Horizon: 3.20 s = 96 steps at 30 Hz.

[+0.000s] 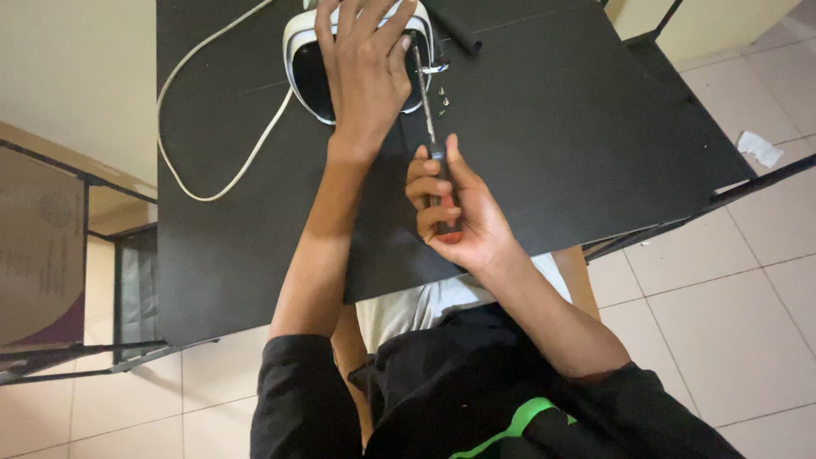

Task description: The person uses a screwdriver to remove screws from the base of a white electric fan, opens the casing to expose internal wiring, and then reattaches a black circular cover to the base, securing it with screws.

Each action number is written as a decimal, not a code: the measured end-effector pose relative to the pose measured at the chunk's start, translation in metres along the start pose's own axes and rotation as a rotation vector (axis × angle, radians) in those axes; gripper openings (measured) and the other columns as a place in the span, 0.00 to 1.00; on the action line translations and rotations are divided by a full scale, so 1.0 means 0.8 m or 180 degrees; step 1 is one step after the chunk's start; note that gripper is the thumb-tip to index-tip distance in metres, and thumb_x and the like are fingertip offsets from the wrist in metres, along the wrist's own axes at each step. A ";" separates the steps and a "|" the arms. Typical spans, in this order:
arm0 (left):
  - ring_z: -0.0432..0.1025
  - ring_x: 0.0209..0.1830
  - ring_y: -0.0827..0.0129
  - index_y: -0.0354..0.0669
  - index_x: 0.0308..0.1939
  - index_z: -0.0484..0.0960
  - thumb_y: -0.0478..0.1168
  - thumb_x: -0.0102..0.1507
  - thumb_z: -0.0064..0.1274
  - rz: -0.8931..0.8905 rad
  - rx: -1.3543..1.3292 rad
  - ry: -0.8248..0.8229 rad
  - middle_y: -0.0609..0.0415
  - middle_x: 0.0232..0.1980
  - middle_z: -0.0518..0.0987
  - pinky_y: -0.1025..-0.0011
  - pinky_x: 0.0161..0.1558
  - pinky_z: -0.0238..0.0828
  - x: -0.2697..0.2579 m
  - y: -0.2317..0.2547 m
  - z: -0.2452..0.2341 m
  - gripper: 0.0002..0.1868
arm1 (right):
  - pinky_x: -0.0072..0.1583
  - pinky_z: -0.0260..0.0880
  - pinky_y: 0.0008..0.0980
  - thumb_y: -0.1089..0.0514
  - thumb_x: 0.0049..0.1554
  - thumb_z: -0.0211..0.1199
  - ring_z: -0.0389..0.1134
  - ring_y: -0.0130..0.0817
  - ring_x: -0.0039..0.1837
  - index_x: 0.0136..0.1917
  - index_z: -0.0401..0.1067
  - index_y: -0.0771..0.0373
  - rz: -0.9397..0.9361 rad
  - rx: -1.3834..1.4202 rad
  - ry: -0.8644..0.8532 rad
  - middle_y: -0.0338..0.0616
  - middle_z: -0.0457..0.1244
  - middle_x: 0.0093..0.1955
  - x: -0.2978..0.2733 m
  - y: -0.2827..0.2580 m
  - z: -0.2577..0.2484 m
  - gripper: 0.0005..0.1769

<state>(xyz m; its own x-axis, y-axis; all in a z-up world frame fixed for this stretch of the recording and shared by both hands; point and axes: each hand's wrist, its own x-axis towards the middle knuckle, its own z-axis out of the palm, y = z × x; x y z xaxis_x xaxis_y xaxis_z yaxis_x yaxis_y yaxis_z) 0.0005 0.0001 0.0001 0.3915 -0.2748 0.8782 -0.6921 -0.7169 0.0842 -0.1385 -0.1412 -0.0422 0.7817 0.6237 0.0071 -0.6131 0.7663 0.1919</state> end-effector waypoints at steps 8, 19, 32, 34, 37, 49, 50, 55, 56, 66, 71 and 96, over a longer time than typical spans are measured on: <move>0.68 0.64 0.57 0.45 0.57 0.85 0.33 0.65 0.63 -0.0164 0.0003 -0.0162 0.53 0.56 0.80 0.51 0.73 0.47 -0.001 -0.004 0.004 0.15 | 0.31 0.57 0.18 0.42 0.69 0.57 0.57 0.21 0.41 0.58 0.68 0.66 0.0273 0.0629 -0.0450 0.36 0.56 0.44 -0.001 0.002 -0.004 0.23; 0.67 0.65 0.57 0.44 0.56 0.84 0.32 0.65 0.62 0.0006 0.0074 -0.0032 0.53 0.57 0.79 0.50 0.74 0.46 -0.002 -0.001 0.004 0.15 | 0.36 0.64 0.20 0.40 0.65 0.55 0.65 0.20 0.43 0.62 0.67 0.57 -0.0476 -0.0883 0.0518 0.33 0.65 0.47 0.001 -0.006 -0.007 0.22; 0.69 0.59 0.54 0.42 0.50 0.85 0.32 0.65 0.62 -0.0063 -0.0012 -0.0102 0.50 0.51 0.79 0.49 0.71 0.48 -0.005 -0.008 0.006 0.10 | 0.37 0.63 0.22 0.38 0.66 0.48 0.64 0.25 0.44 0.63 0.65 0.56 -0.0088 -0.0939 0.0214 0.32 0.65 0.51 -0.005 -0.002 0.007 0.23; 0.68 0.60 0.53 0.42 0.52 0.85 0.31 0.63 0.61 -0.0035 -0.0019 -0.0126 0.50 0.52 0.79 0.49 0.71 0.48 -0.002 -0.005 0.003 0.13 | 0.37 0.64 0.22 0.38 0.65 0.48 0.64 0.26 0.44 0.61 0.66 0.55 -0.0043 -0.1005 0.0429 0.31 0.65 0.53 -0.006 -0.004 0.011 0.23; 0.67 0.62 0.52 0.41 0.54 0.85 0.29 0.62 0.60 0.0039 0.0044 -0.0111 0.50 0.54 0.79 0.49 0.73 0.47 -0.001 -0.002 -0.002 0.16 | 0.37 0.65 0.21 0.37 0.68 0.48 0.62 0.25 0.45 0.62 0.66 0.57 0.0162 -0.0606 0.0079 0.31 0.62 0.54 -0.004 -0.004 0.014 0.23; 0.69 0.58 0.54 0.42 0.47 0.85 0.34 0.65 0.63 -0.0123 -0.0047 -0.0122 0.49 0.50 0.79 0.51 0.70 0.49 -0.002 -0.007 0.008 0.07 | 0.36 0.59 0.19 0.42 0.72 0.48 0.56 0.19 0.40 0.64 0.66 0.63 -0.0098 -0.0508 -0.0412 0.35 0.58 0.49 -0.003 -0.010 0.006 0.23; 0.70 0.58 0.54 0.42 0.47 0.85 0.33 0.65 0.62 -0.0071 -0.0097 -0.0068 0.50 0.50 0.80 0.51 0.69 0.48 -0.003 -0.008 0.010 0.07 | 0.36 0.58 0.20 0.41 0.72 0.48 0.56 0.19 0.39 0.65 0.65 0.62 -0.0011 -0.0331 -0.0457 0.34 0.57 0.48 -0.004 -0.009 0.005 0.23; 0.71 0.55 0.54 0.40 0.45 0.85 0.31 0.65 0.59 -0.0109 -0.0270 0.0014 0.51 0.47 0.81 0.51 0.69 0.48 -0.004 -0.010 0.010 0.06 | 0.35 0.56 0.20 0.42 0.74 0.48 0.55 0.20 0.38 0.66 0.65 0.63 0.0234 0.0405 -0.0824 0.34 0.55 0.45 0.000 -0.004 0.003 0.23; 0.71 0.55 0.55 0.41 0.45 0.85 0.31 0.65 0.59 -0.0128 -0.0275 0.0022 0.52 0.47 0.81 0.52 0.69 0.48 -0.002 -0.010 0.010 0.06 | 0.35 0.56 0.20 0.43 0.74 0.48 0.54 0.20 0.38 0.66 0.66 0.64 0.0244 0.0569 -0.0898 0.35 0.55 0.44 0.002 -0.002 0.002 0.22; 0.71 0.54 0.56 0.40 0.44 0.85 0.31 0.67 0.59 -0.0099 -0.0288 0.0021 0.52 0.46 0.81 0.52 0.69 0.48 0.000 -0.003 0.007 0.04 | 0.33 0.57 0.22 0.48 0.75 0.50 0.54 0.23 0.34 0.67 0.65 0.69 0.0354 0.1697 -0.1392 0.37 0.53 0.41 0.017 0.017 -0.020 0.21; 0.68 0.60 0.54 0.40 0.50 0.85 0.32 0.67 0.59 -0.0120 -0.0142 -0.0145 0.50 0.53 0.80 0.52 0.72 0.47 -0.001 -0.003 0.002 0.08 | 0.32 0.56 0.22 0.46 0.74 0.49 0.54 0.22 0.33 0.67 0.65 0.68 0.0301 0.1290 -0.1198 0.38 0.53 0.41 0.004 0.007 -0.019 0.22; 0.73 0.32 0.57 0.44 0.43 0.85 0.44 0.63 0.63 0.0247 0.0172 -0.0757 0.49 0.33 0.76 0.60 0.37 0.72 -0.092 0.007 0.066 0.10 | 0.25 0.53 0.24 0.52 0.67 0.54 0.54 0.20 0.23 0.56 0.70 0.65 -0.1126 -0.6541 0.1605 0.34 0.55 0.24 -0.091 -0.144 0.041 0.14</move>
<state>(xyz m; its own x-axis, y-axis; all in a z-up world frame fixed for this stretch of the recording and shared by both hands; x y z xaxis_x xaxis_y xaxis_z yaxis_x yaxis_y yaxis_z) -0.0003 -0.0171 -0.0889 0.4746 -0.4687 0.7450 -0.6947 -0.7193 -0.0101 -0.1214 -0.2799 -0.0325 0.9854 0.1649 -0.0414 0.0189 -0.3481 -0.9373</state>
